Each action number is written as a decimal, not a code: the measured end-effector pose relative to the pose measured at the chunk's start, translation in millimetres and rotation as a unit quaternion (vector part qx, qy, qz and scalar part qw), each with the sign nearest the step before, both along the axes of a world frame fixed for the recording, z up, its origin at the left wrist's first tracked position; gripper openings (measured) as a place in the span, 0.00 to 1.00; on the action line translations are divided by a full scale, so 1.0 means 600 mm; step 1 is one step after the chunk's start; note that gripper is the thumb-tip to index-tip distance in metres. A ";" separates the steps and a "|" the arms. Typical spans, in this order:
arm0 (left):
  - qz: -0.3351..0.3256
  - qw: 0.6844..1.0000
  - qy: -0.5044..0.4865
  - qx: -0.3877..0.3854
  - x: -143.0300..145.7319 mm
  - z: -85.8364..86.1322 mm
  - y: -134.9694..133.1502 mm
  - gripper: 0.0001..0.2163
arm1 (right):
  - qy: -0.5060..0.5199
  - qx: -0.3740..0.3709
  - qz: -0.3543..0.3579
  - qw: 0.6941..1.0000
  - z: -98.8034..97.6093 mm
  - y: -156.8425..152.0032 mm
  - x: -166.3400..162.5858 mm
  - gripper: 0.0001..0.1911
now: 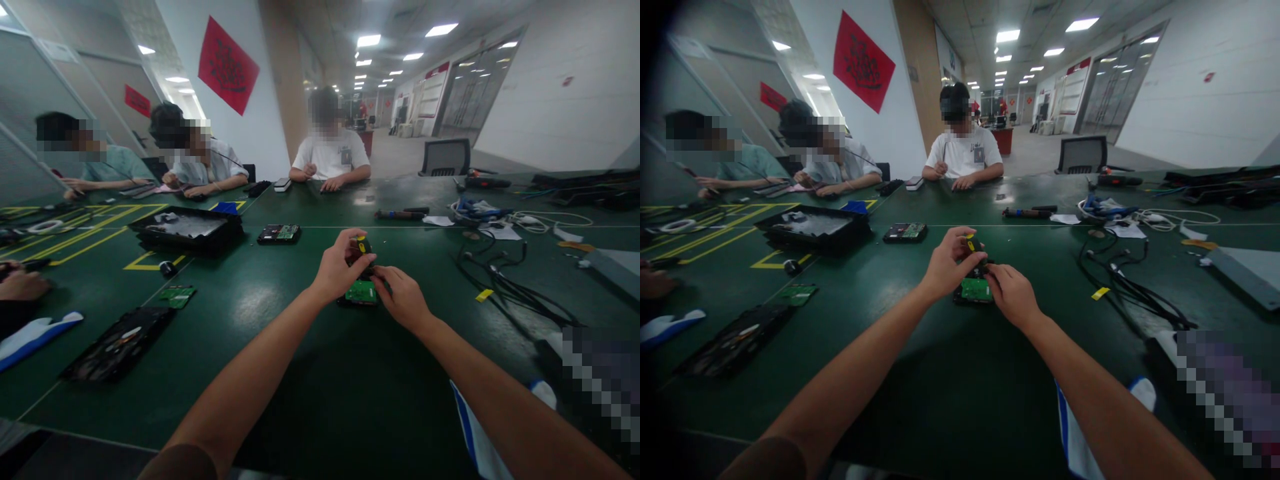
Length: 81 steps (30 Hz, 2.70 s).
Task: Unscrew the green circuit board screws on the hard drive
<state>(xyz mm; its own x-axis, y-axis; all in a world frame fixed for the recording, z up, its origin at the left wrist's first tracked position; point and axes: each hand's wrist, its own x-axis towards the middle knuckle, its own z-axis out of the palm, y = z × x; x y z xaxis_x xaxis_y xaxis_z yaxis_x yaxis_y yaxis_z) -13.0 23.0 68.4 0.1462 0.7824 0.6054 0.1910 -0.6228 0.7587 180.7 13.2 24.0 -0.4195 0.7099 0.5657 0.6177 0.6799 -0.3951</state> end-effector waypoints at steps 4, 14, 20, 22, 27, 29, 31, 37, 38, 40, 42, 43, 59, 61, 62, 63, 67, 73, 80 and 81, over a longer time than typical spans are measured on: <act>-0.021 1.000 0.011 -0.018 0.002 0.004 -0.002 0.22 | 0.015 0.007 -0.009 1.000 0.002 -0.003 0.000 0.14; 0.020 0.987 0.158 0.000 -0.047 -0.041 -0.031 0.28 | 0.052 0.002 -0.048 0.997 -0.010 0.009 0.001 0.13; 0.047 0.947 0.317 -0.026 -0.086 -0.102 -0.044 0.41 | 0.089 0.016 -0.083 0.992 -0.025 0.020 0.005 0.12; 0.042 0.939 0.339 -0.023 -0.083 -0.106 -0.040 0.43 | 0.096 0.019 -0.084 0.992 -0.027 0.022 0.006 0.12; 0.026 0.932 0.361 -0.001 -0.076 -0.101 -0.036 0.41 | 0.108 0.014 -0.086 0.990 -0.023 0.020 0.006 0.13; 0.026 0.932 0.361 -0.003 -0.076 -0.099 -0.038 0.40 | 0.108 0.007 -0.085 0.990 -0.022 0.019 0.006 0.16; 0.027 0.931 0.363 -0.008 -0.078 -0.099 -0.040 0.39 | 0.109 0.006 -0.085 0.990 -0.022 0.019 0.004 0.20; 0.014 0.931 0.365 -0.004 -0.081 -0.102 -0.040 0.38 | 0.106 0.007 -0.084 0.991 -0.024 0.021 -0.002 0.21; 0.013 0.932 0.363 -0.006 -0.082 -0.102 -0.040 0.38 | 0.105 0.007 -0.084 0.991 -0.023 0.021 -0.003 0.21; 0.009 0.932 0.363 -0.008 -0.082 -0.103 -0.039 0.39 | 0.110 0.007 -0.089 0.990 -0.019 0.021 -0.003 0.20; 0.002 0.930 0.366 -0.013 -0.082 -0.103 -0.039 0.40 | 0.115 0.008 -0.093 0.989 -0.016 0.020 -0.001 0.20; -0.001 0.930 0.367 -0.018 -0.082 -0.103 -0.039 0.41 | 0.118 0.009 -0.096 0.988 -0.014 0.019 0.001 0.19; -0.016 0.926 0.375 -0.030 -0.083 -0.100 -0.031 0.41 | 0.141 -0.067 -0.134 0.979 -0.005 -0.002 0.019 0.12; -0.016 0.923 0.382 -0.038 -0.082 -0.095 -0.032 0.42 | 0.143 -0.082 -0.129 0.978 -0.006 -0.004 0.019 0.12; -0.017 0.922 0.384 -0.042 -0.081 -0.092 -0.033 0.42 | 0.145 -0.092 -0.124 0.977 -0.006 -0.005 0.019 0.13; -0.017 0.921 0.386 -0.046 -0.081 -0.089 -0.033 0.42 | 0.150 -0.102 -0.120 0.976 -0.006 -0.006 0.019 0.13; -0.017 0.920 0.386 -0.063 -0.081 -0.082 -0.035 0.42 | 0.168 -0.118 -0.115 0.972 -0.009 -0.007 0.021 0.13; -0.019 0.924 0.371 -0.091 -0.083 -0.078 -0.034 0.43 | 0.180 -0.136 -0.140 0.964 -0.019 -0.006 0.030 0.07; -0.018 0.921 0.375 -0.102 -0.082 -0.081 -0.030 0.43 | 0.178 -0.156 -0.135 0.962 -0.013 -0.006 0.029 0.05; -0.018 0.921 0.376 -0.099 -0.082 -0.081 -0.031 0.43 | 0.180 -0.155 -0.132 0.962 -0.012 -0.007 0.027 0.05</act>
